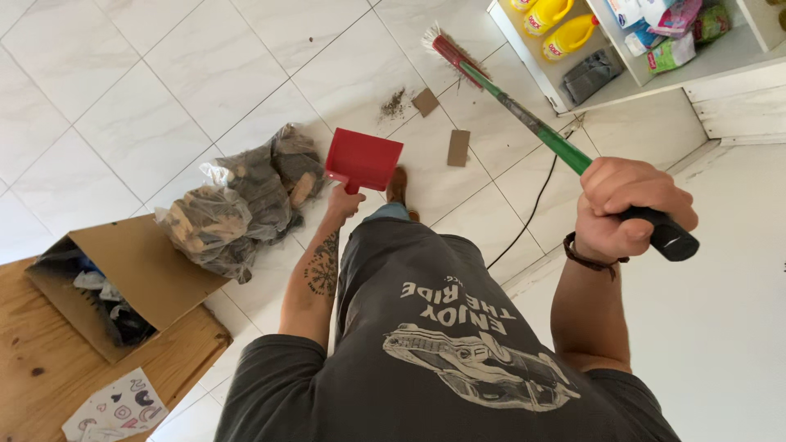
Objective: The person sweeps debris from the tiled floor using a broom and then collects the debris into a red dustpan.
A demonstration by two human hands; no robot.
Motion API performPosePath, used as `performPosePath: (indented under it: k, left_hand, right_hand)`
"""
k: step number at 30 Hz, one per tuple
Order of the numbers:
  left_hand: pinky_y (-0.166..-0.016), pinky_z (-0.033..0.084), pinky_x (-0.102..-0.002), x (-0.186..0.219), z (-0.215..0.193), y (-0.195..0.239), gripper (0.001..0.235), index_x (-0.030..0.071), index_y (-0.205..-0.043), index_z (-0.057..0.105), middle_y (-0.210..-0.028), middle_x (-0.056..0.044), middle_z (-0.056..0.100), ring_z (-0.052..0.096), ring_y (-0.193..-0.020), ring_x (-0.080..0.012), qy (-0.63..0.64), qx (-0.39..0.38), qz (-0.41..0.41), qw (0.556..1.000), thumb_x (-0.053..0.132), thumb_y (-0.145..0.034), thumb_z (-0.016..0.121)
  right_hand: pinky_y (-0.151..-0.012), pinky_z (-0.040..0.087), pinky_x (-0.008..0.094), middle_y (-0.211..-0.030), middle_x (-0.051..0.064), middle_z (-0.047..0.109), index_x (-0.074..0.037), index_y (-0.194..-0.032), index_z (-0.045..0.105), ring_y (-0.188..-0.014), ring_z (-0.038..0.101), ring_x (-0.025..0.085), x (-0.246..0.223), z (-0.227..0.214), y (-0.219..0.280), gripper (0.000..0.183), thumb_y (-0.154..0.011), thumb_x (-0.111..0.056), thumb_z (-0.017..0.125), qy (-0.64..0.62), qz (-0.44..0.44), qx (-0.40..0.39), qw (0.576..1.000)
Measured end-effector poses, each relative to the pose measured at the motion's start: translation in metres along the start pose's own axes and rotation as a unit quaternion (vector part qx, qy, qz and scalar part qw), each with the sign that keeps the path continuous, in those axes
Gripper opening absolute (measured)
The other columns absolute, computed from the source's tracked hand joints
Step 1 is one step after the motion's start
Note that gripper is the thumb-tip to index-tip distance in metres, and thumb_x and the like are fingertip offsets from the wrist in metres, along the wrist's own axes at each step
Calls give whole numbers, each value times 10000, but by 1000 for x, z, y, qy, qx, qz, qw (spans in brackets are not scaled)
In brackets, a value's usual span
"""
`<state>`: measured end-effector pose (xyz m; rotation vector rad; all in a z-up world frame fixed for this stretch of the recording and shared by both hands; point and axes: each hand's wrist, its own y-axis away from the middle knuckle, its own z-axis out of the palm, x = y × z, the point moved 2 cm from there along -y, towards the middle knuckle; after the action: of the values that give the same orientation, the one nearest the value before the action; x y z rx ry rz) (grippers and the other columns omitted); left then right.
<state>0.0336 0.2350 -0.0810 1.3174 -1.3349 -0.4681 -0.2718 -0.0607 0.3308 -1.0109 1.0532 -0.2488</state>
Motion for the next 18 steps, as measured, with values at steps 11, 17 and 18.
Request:
performPosePath:
  k: [11, 17, 18]
  left_hand:
    - [-470, 480, -367, 8, -3, -89, 253, -17, -1127, 704, -713, -140, 667, 626, -535, -225, 6, 13, -7, 1000, 104, -963, 854]
    - [-417, 522, -300, 53, -1, -98, 474, -36, -1378, 711, -738, -126, 682, 665, -500, -200, 30, 8, 32, 999, 100, -948, 856]
    - [-424, 526, -284, 60, -2, -89, 486, -32, -1392, 717, -763, -130, 697, 670, -514, -191, 35, 12, 28, 999, 93, -946, 863]
  right_hand:
    - [-412, 333, 372, -456, 16, 385, -122, -631, 462, -361, 330, 203, 75, 10, -24, 680, -1075, -552, 748, -12, 52, 1, 999]
    - [-369, 393, 364, -415, 23, 454, -110, -597, 528, -319, 387, 207, 144, -6, 7, 600, -1011, -407, 846, -53, 65, 7, 996]
    - [-351, 389, 371, -419, 24, 452, -104, -620, 519, -314, 386, 207, 156, -11, 16, 572, -1027, -337, 846, -83, 74, 17, 994]
